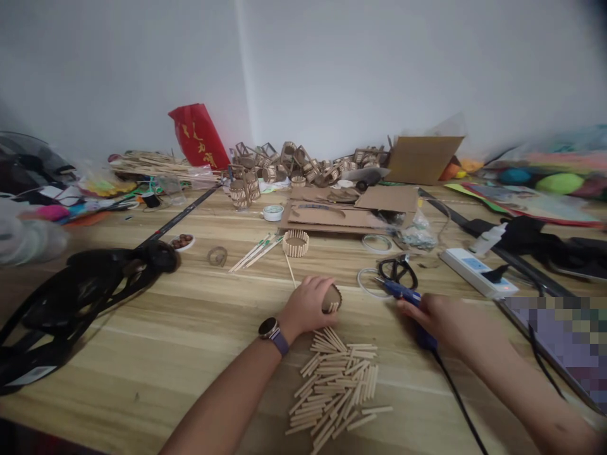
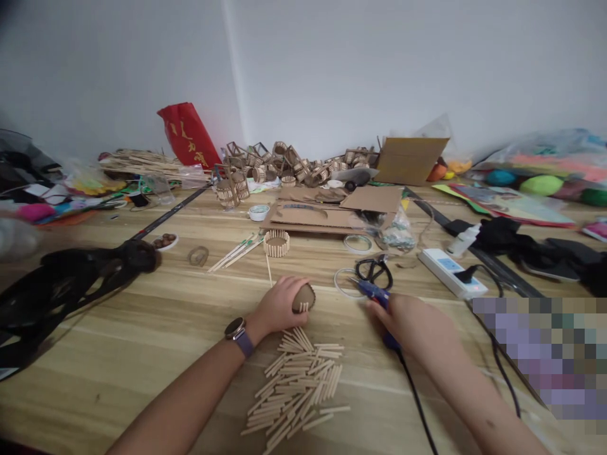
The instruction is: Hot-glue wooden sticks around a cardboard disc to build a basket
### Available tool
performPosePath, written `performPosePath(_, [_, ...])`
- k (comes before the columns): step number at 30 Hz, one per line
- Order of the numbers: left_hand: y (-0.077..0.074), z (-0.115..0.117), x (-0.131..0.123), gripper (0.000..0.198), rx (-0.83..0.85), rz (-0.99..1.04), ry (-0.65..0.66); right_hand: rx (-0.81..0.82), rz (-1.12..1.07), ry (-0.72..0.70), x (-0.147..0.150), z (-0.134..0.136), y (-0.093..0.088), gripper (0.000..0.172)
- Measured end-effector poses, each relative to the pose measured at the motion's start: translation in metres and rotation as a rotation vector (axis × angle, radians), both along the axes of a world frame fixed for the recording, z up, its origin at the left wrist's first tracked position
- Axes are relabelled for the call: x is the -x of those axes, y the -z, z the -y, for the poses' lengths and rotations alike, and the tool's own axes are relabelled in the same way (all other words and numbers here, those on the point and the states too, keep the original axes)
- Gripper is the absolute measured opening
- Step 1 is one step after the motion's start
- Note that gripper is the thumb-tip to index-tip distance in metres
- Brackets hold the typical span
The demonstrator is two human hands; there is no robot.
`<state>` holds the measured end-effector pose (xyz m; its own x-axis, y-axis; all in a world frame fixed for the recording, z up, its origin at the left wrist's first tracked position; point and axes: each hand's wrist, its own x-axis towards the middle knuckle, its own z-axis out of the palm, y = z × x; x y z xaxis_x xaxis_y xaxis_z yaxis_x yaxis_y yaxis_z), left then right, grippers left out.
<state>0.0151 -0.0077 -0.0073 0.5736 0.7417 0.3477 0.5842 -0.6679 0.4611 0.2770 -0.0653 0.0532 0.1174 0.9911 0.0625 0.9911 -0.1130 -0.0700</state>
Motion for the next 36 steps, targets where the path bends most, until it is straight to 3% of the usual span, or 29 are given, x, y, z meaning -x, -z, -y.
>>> performPosePath(5, [0.0,0.0,0.0,0.065,-0.003,0.011,0.019,0.019,-0.01,0.073,-0.011,0.01,0.011,0.049])
performPosePath(10, [0.0,0.0,0.0,0.065,0.004,0.013,0.009,0.168,-0.094,0.111,-0.012,0.012,0.007,0.047])
performPosePath(14, [-0.002,0.0,0.0,0.064,-0.032,0.003,-0.007,0.132,-0.287,0.168,-0.024,0.01,0.008,0.032])
performPosePath(18, [-0.003,-0.001,0.0,0.064,-0.029,-0.009,-0.017,0.028,-0.694,0.16,-0.031,0.008,0.011,0.024])
performPosePath(22, [-0.003,-0.001,0.001,0.064,-0.023,0.012,-0.008,-0.13,-1.358,0.148,-0.017,0.012,0.014,0.028])
performPosePath(25, [-0.004,-0.002,0.001,0.064,-0.017,0.029,-0.01,-0.065,-1.783,0.131,-0.001,0.014,0.015,0.036])
performPosePath(27, [-0.004,-0.003,0.001,0.063,-0.005,0.028,-0.017,0.014,-1.906,0.101,0.007,0.014,0.015,0.033])
performPosePath(30, [-0.003,-0.004,0.002,0.063,0.021,0.027,-0.056,0.113,-1.826,0.077,0.014,0.012,0.016,0.031])
performPosePath(36, [-0.001,-0.005,0.003,0.066,0.064,0.053,-0.067,0.12,-1.237,0.131,0.026,0.011,0.018,0.051])
